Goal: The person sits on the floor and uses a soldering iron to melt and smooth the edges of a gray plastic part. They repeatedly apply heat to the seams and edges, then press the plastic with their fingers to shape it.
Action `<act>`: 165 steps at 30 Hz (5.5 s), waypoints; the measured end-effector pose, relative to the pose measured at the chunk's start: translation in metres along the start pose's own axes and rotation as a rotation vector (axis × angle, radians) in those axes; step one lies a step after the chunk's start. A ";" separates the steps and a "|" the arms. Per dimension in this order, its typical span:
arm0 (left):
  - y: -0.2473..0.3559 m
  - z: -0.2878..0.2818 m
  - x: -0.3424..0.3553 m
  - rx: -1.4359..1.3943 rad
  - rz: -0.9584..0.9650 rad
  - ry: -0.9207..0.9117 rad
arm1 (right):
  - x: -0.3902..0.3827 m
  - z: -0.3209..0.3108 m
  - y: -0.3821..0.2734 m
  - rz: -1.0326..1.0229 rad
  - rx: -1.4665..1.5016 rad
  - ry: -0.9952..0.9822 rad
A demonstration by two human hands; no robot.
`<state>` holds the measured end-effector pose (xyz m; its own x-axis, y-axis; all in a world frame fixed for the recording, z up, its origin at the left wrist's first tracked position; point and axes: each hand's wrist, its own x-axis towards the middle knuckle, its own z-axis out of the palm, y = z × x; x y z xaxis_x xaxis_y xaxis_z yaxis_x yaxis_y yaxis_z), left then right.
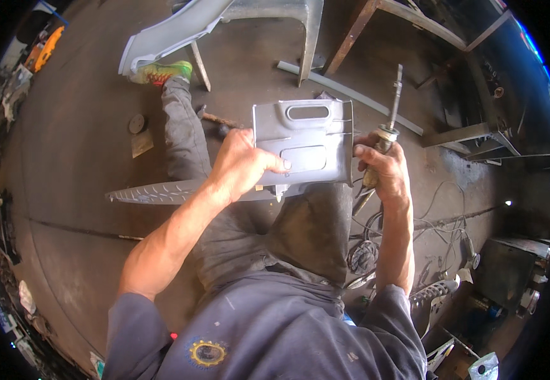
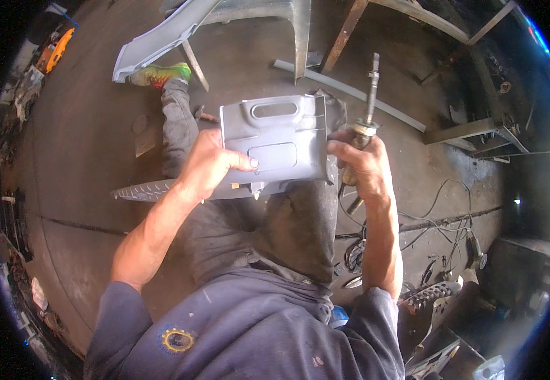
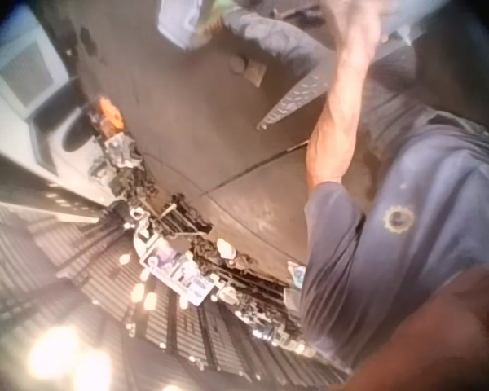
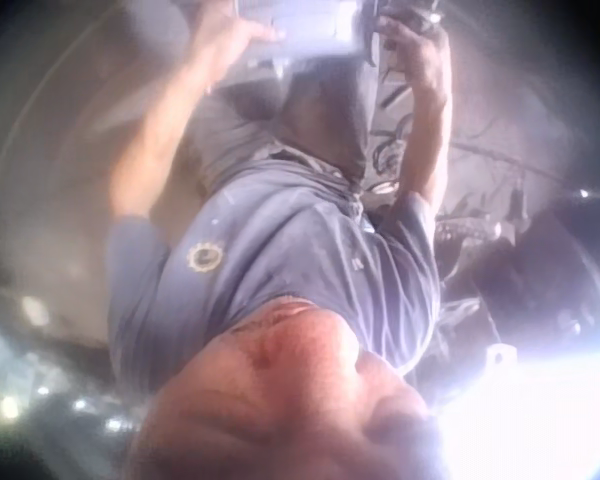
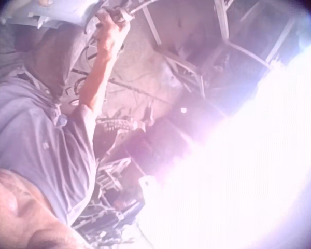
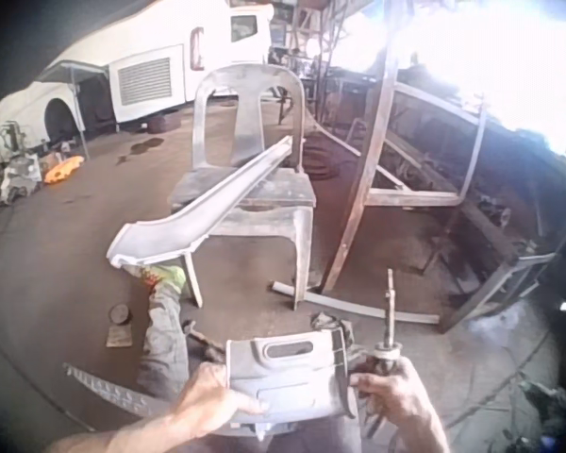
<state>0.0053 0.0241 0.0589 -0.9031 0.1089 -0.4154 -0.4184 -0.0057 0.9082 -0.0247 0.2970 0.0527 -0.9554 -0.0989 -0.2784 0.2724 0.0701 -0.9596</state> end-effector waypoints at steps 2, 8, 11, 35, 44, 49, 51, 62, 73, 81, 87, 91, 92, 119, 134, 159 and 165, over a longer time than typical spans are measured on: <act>-0.004 0.004 -0.005 -0.044 0.031 0.001 | -0.004 0.007 -0.006 -0.026 -0.095 -0.056; -0.009 0.004 -0.014 -0.067 0.058 0.023 | -0.003 0.023 -0.011 0.035 -0.112 -0.111; -0.008 0.003 -0.011 -0.043 0.038 0.019 | -0.002 0.031 -0.006 -0.071 0.079 -0.095; 0.004 -0.017 0.020 -0.071 -0.070 -0.024 | -0.049 0.019 0.002 -0.195 -0.353 0.186; 0.000 -0.019 0.025 -0.043 -0.103 -0.019 | -0.115 0.012 0.008 -0.215 -0.777 -0.008; -0.002 -0.017 0.026 -0.092 -0.077 -0.044 | -0.102 -0.005 0.004 -0.570 -1.068 -0.018; 0.001 -0.019 0.024 -0.053 -0.099 -0.075 | -0.100 -0.006 -0.005 -0.541 -1.121 -0.031; -0.001 -0.022 0.024 -0.067 -0.103 -0.111 | -0.080 -0.002 -0.026 -0.587 -1.233 -0.109; -0.001 -0.024 0.025 -0.043 -0.097 -0.169 | -0.076 0.000 -0.020 -0.577 -1.274 -0.103; -0.008 -0.024 0.028 -0.040 -0.060 -0.180 | -0.075 0.000 -0.027 -0.694 -1.396 -0.072; -0.010 -0.021 0.024 -0.022 -0.014 -0.126 | -0.069 -0.002 -0.037 -0.732 -1.478 -0.098; -0.013 -0.021 0.026 0.000 -0.006 -0.107 | -0.065 -0.005 -0.043 -0.756 -1.527 -0.124; -0.012 -0.021 0.026 0.003 -0.006 -0.105 | -0.065 -0.005 -0.046 -0.753 -1.532 -0.131; -0.012 -0.023 0.026 -0.016 0.002 -0.124 | -0.075 -0.012 -0.014 -0.221 -0.565 0.103; -0.015 -0.020 0.022 0.052 0.021 -0.059 | -0.038 0.126 -0.003 -0.191 -0.511 0.297; -0.027 -0.020 0.033 0.067 -0.104 -0.077 | -0.034 0.127 0.010 -0.258 -0.656 0.207; -0.013 -0.022 0.029 0.064 -0.050 -0.144 | -0.037 0.103 0.025 -0.239 -0.326 0.191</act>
<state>-0.0177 0.0057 0.0340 -0.8561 0.2491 -0.4529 -0.4514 0.0666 0.8899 0.0293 0.2001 0.0349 -0.9994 0.0325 -0.0087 0.0204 0.3796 -0.9249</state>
